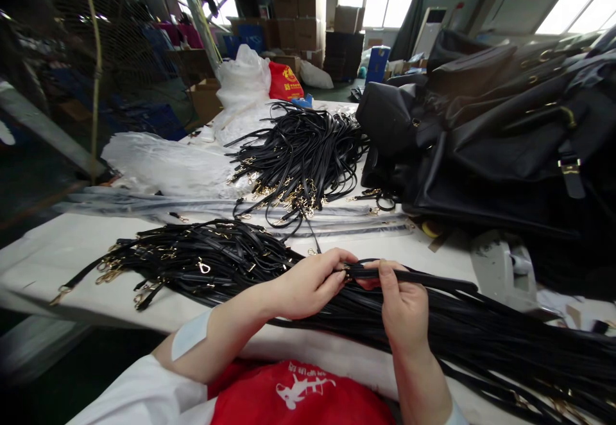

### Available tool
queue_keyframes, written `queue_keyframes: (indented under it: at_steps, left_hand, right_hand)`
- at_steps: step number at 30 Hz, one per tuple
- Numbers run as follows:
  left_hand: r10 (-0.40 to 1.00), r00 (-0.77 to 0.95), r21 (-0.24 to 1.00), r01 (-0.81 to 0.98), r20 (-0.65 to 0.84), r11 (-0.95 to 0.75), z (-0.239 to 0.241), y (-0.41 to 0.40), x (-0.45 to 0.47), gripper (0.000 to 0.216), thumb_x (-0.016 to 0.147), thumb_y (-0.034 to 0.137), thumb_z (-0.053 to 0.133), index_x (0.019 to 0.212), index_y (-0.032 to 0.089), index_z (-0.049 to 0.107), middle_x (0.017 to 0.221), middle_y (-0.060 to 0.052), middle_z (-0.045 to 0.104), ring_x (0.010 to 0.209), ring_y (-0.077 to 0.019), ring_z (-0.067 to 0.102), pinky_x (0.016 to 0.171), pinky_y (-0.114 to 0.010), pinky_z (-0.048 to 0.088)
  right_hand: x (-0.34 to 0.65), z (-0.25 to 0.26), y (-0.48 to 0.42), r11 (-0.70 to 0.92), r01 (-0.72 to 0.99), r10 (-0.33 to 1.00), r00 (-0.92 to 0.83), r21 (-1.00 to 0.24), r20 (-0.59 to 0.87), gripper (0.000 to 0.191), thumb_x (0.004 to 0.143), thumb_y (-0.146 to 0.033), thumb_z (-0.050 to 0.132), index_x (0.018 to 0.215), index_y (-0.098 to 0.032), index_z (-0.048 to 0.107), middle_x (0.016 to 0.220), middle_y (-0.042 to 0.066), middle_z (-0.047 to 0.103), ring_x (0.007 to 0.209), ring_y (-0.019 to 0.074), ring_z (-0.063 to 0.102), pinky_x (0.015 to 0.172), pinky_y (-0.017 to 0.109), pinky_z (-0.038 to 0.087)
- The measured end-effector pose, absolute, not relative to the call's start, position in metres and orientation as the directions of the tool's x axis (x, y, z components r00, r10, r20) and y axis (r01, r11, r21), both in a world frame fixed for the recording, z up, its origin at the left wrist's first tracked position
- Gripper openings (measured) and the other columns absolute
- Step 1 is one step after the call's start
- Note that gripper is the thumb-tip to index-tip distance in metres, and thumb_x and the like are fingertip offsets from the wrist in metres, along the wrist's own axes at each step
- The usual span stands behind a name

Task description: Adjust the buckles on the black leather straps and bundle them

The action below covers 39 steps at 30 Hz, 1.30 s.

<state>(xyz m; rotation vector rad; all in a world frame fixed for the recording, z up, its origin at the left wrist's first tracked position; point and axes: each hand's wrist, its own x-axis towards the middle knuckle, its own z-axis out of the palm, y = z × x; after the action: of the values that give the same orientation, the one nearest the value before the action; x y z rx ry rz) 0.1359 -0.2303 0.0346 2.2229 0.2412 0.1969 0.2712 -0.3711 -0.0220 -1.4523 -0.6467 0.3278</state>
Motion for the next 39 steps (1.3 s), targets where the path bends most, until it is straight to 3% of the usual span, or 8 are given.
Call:
queue_keyframes:
  at_steps: [10, 19, 24, 29, 39]
  left_hand:
    - [0.33, 0.939, 0.792, 0.125, 0.101, -0.598, 0.0259, -0.2303, 0.1372, 0.029, 0.091, 0.02, 0.045, 0.117, 0.017, 0.057, 0.095, -0.006, 0.072, 0.083, -0.0209, 0.066, 0.076, -0.032, 0.05]
    - [0.345, 0.933, 0.796, 0.132, 0.101, -0.59, 0.025, -0.2286, 0.1376, 0.028, 0.087, 0.02, 0.049, 0.113, 0.019, 0.059, 0.095, -0.006, 0.073, 0.085, -0.0218, 0.067, 0.076, -0.032, 0.05]
    - [0.376, 0.921, 0.802, 0.15, 0.099, -0.578, 0.0258, -0.2276, 0.1376, 0.027, 0.086, 0.019, 0.048, 0.111, 0.018, 0.059, 0.09, -0.005, 0.072, 0.079, -0.0206, 0.066, 0.072, -0.031, 0.049]
    - [0.374, 0.921, 0.818, 0.132, 0.107, -0.559, 0.0255, -0.2294, 0.1372, 0.027, 0.085, 0.018, 0.048, 0.11, 0.018, 0.058, 0.087, -0.004, 0.071, 0.077, -0.0198, 0.065, 0.07, -0.03, 0.049]
    - [0.406, 0.91, 0.79, 0.188, 0.083, -0.584, 0.0246, -0.2297, 0.1372, 0.027, 0.087, 0.019, 0.049, 0.112, 0.019, 0.059, 0.094, -0.006, 0.073, 0.085, -0.0228, 0.068, 0.076, -0.033, 0.051]
  right_hand:
    - [0.2698, -0.0254, -0.3703, 0.036, 0.269, 0.586, 0.774, -0.962, 0.239, 0.028, 0.093, -0.046, 0.063, 0.087, -0.021, 0.075, 0.077, 0.003, 0.075, 0.07, 0.0198, 0.068, 0.067, 0.032, 0.054]
    - [0.2676, -0.0271, -0.3658, 0.067, 0.206, 0.587, 0.783, -0.976, 0.206, 0.027, 0.093, -0.045, 0.064, 0.089, -0.02, 0.074, 0.076, 0.004, 0.074, 0.071, 0.0204, 0.068, 0.068, 0.033, 0.052]
    - [0.2632, -0.025, -0.3673, 0.057, 0.381, 0.51, 0.784, -0.923, 0.355, 0.025, 0.095, -0.041, 0.061, 0.088, -0.021, 0.073, 0.079, 0.003, 0.073, 0.073, 0.0196, 0.066, 0.072, 0.033, 0.051]
    - [0.2612, -0.0208, -0.3683, -0.003, 0.507, 0.541, 0.726, -0.862, 0.425, 0.024, 0.095, -0.039, 0.06, 0.088, -0.022, 0.075, 0.083, 0.003, 0.075, 0.076, 0.0196, 0.068, 0.075, 0.032, 0.051]
    - [0.2668, -0.0274, -0.3677, 0.014, 0.447, 0.535, 0.752, -0.895, 0.384, 0.024, 0.095, -0.041, 0.061, 0.089, -0.021, 0.075, 0.078, 0.001, 0.075, 0.071, 0.0181, 0.069, 0.073, 0.031, 0.052]
